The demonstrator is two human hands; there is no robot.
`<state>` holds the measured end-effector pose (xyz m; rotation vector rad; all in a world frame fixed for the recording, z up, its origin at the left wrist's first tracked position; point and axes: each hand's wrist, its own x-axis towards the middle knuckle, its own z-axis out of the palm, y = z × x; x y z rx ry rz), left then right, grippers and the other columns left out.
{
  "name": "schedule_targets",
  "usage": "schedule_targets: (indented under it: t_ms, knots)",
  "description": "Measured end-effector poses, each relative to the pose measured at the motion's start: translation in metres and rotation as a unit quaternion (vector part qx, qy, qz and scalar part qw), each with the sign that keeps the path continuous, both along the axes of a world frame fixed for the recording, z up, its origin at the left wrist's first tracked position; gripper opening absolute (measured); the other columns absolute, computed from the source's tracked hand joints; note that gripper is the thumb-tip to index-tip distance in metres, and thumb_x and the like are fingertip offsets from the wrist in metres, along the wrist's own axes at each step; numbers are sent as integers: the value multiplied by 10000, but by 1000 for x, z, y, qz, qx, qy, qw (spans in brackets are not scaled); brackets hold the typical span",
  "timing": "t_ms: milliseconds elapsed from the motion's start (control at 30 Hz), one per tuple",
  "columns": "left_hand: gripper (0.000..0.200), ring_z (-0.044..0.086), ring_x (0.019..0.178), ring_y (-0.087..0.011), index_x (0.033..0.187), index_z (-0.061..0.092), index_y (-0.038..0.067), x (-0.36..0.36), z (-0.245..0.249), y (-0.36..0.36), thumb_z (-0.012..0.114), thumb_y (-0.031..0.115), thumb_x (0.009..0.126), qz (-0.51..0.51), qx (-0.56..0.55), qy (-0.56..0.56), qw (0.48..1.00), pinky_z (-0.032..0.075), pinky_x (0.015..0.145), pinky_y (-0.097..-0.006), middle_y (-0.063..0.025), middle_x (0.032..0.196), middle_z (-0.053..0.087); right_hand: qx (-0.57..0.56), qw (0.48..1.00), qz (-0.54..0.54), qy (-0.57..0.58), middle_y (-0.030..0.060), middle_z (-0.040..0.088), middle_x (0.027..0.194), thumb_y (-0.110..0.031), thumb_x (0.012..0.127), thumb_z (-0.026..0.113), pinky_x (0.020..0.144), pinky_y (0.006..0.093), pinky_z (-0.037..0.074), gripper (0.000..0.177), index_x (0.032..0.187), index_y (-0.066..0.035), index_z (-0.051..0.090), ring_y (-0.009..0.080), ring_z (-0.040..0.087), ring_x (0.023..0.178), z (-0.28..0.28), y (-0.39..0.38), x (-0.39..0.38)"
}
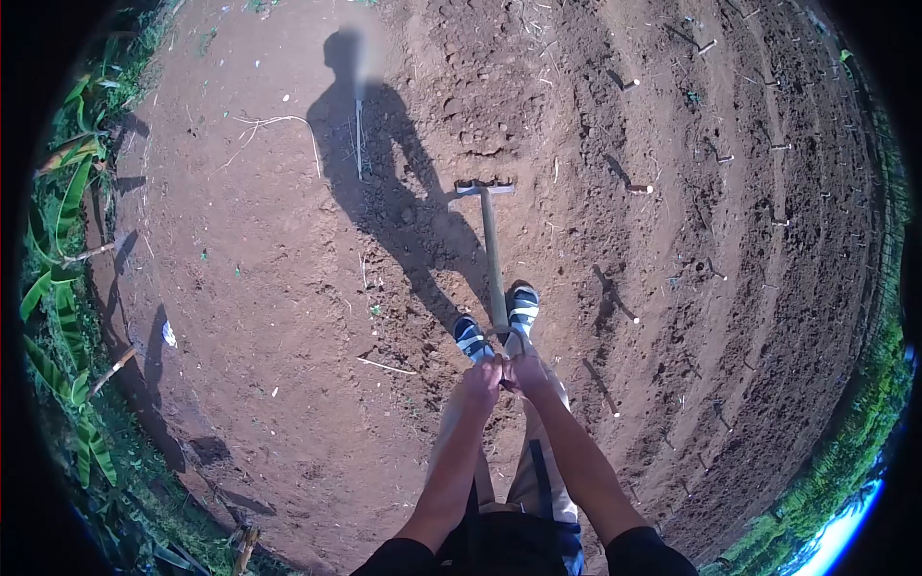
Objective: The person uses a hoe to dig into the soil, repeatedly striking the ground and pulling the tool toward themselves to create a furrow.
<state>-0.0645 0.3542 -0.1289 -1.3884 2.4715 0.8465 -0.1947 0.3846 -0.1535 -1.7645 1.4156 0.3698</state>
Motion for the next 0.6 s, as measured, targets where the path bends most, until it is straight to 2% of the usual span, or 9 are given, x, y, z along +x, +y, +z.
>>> schedule_targets:
  t_ms: [67,133,200,267,333,400,467,533,600]
  knots:
    - [312,620,696,-281,1009,490,94,4,-20,17,550,151,709,-9,20,-34,999,488,564,-380,-91,871,600,-35,992,-120,-37,133,596,729,-298,721,548,594,397,503,235,819,-89,595,275,608,736,-24,23,10]
    - [297,622,705,-273,1019,475,75,-1,-27,25,538,129,734,-20,116,-139,983,498,590,-386,-97,877,592,-36,993,-101,-58,143,596,740,-244,723,539,597,403,503,238,886,-74,574,278,607,734,-22,28,8]
    - [287,621,728,-270,1014,469,75,-2,-27,34,536,108,737,-28,133,-151,979,502,607,-383,-98,888,587,-2,990,-133,-38,144,599,738,-208,711,543,597,400,504,208,861,-68,577,274,607,728,-25,36,13]
    - [278,620,750,-267,1010,463,75,-3,-45,40,534,86,741,-29,139,-161,977,505,624,-380,-99,898,581,-26,987,-154,-49,136,604,734,-181,703,544,595,399,501,145,789,-74,590,270,605,716,-39,41,17]
    - [276,606,779,-260,991,457,69,1,-61,59,544,63,729,13,175,-150,973,505,637,-364,-104,904,568,-24,991,-117,-61,121,611,742,-180,699,545,604,399,491,128,757,-77,593,262,604,711,-59,57,22]
    - [292,579,839,-257,982,451,65,11,-84,80,552,58,709,7,173,-158,972,496,671,-347,-112,890,559,-9,995,-86,-40,102,615,755,-174,699,540,645,395,472,135,782,-81,590,243,594,758,-82,74,31]
    - [365,597,771,-227,1056,431,75,18,-106,97,557,75,713,13,143,-99,985,483,604,-343,-102,986,533,-36,995,-90,-29,75,619,755,-172,704,530,691,391,451,121,771,-92,593,220,574,818,-94,83,33]
    - [382,597,749,-233,1062,425,76,24,-133,111,562,75,705,10,119,-72,990,482,608,-346,-104,1002,527,-52,995,-82,-9,61,620,758,-171,709,524,701,393,445,124,784,-98,590,211,566,836,-102,87,35]
    - [399,596,727,-239,1068,419,77,30,-122,124,567,75,698,12,104,-53,993,481,611,-349,-105,1019,521,-60,996,-70,4,47,622,760,-170,714,519,711,394,439,128,798,-104,588,202,557,853,-93,98,41]
